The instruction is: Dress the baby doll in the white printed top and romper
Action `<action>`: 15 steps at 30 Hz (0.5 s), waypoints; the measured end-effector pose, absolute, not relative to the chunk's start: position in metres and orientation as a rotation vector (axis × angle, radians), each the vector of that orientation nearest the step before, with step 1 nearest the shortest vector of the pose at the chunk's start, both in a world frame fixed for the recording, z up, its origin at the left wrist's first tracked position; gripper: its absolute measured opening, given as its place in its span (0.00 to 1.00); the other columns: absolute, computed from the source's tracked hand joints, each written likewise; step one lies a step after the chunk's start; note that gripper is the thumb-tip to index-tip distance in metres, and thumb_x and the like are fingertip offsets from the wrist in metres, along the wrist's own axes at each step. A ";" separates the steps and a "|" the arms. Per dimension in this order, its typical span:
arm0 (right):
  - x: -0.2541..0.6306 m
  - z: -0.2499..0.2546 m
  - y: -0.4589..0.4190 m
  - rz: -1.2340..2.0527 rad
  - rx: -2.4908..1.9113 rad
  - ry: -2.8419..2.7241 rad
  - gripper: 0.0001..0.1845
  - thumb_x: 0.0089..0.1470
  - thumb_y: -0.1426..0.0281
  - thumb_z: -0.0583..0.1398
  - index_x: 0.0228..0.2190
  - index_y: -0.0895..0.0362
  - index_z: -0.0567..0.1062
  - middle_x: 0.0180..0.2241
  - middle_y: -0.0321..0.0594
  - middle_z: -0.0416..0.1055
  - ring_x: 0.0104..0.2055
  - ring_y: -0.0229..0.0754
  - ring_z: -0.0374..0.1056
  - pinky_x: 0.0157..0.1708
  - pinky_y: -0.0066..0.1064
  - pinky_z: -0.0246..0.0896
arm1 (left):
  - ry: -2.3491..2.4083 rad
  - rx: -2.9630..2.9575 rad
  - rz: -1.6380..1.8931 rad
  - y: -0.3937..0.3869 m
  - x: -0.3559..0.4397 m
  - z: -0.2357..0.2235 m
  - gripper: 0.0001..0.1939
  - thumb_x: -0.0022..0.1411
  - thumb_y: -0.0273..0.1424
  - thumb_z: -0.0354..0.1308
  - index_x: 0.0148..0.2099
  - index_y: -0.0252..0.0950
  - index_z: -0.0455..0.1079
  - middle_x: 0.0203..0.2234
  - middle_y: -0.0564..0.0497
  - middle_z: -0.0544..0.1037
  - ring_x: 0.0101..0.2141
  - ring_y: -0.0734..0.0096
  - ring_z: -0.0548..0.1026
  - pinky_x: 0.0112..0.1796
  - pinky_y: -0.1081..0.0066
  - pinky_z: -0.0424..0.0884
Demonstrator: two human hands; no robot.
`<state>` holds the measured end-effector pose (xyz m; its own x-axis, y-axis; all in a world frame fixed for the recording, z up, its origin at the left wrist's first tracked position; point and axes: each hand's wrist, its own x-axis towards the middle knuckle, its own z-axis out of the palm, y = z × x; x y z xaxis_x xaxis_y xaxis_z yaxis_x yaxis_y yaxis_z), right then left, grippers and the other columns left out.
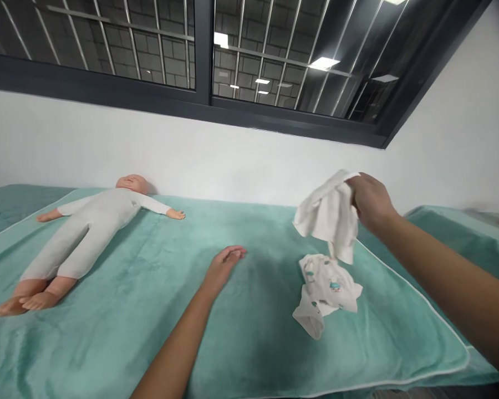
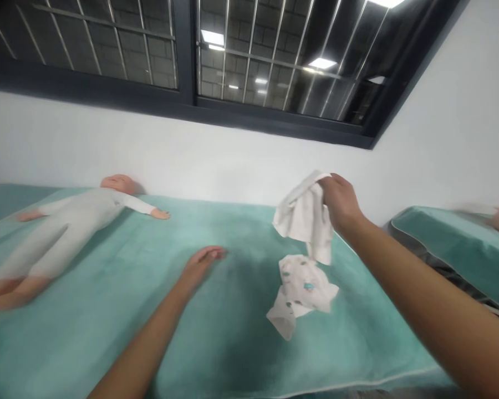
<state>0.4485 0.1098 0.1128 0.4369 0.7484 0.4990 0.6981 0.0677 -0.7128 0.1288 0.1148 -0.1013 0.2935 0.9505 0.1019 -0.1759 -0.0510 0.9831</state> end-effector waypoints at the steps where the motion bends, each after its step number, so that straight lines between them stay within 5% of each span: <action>1: 0.432 0.114 0.113 0.182 -1.532 -1.275 0.09 0.54 0.62 0.55 0.29 0.55 0.67 0.26 0.34 0.63 0.27 0.36 0.59 0.27 0.28 0.57 | 0.762 1.161 1.143 0.115 0.125 -0.099 0.21 0.63 0.44 0.58 0.50 0.35 0.74 0.48 0.40 0.79 0.48 0.57 0.77 0.57 0.54 0.63; 4: 0.375 0.107 0.111 0.563 -1.234 -1.377 0.08 0.53 0.64 0.58 0.30 0.55 0.69 0.30 0.35 0.68 0.33 0.38 0.65 0.33 0.29 0.63 | 0.523 0.910 1.191 0.115 0.114 -0.098 0.24 0.63 0.40 0.60 0.57 0.34 0.68 0.53 0.38 0.75 0.49 0.57 0.76 0.58 0.51 0.63; 9: 0.307 0.047 0.091 0.877 -1.218 -1.935 0.17 0.59 0.60 0.55 0.45 0.54 0.74 0.48 0.41 0.73 0.49 0.46 0.69 0.50 0.38 0.64 | 0.241 0.619 1.176 0.124 0.105 -0.108 0.29 0.65 0.38 0.58 0.66 0.41 0.59 0.58 0.42 0.71 0.55 0.57 0.72 0.57 0.51 0.66; 15: 0.329 -0.075 0.057 0.447 -1.874 -2.255 0.34 0.54 0.66 0.59 0.61 0.58 0.62 0.65 0.52 0.57 0.67 0.56 0.52 0.64 0.52 0.50 | 0.196 0.400 1.306 0.135 0.095 -0.118 0.23 0.63 0.33 0.59 0.61 0.41 0.67 0.53 0.48 0.77 0.56 0.61 0.72 0.60 0.58 0.63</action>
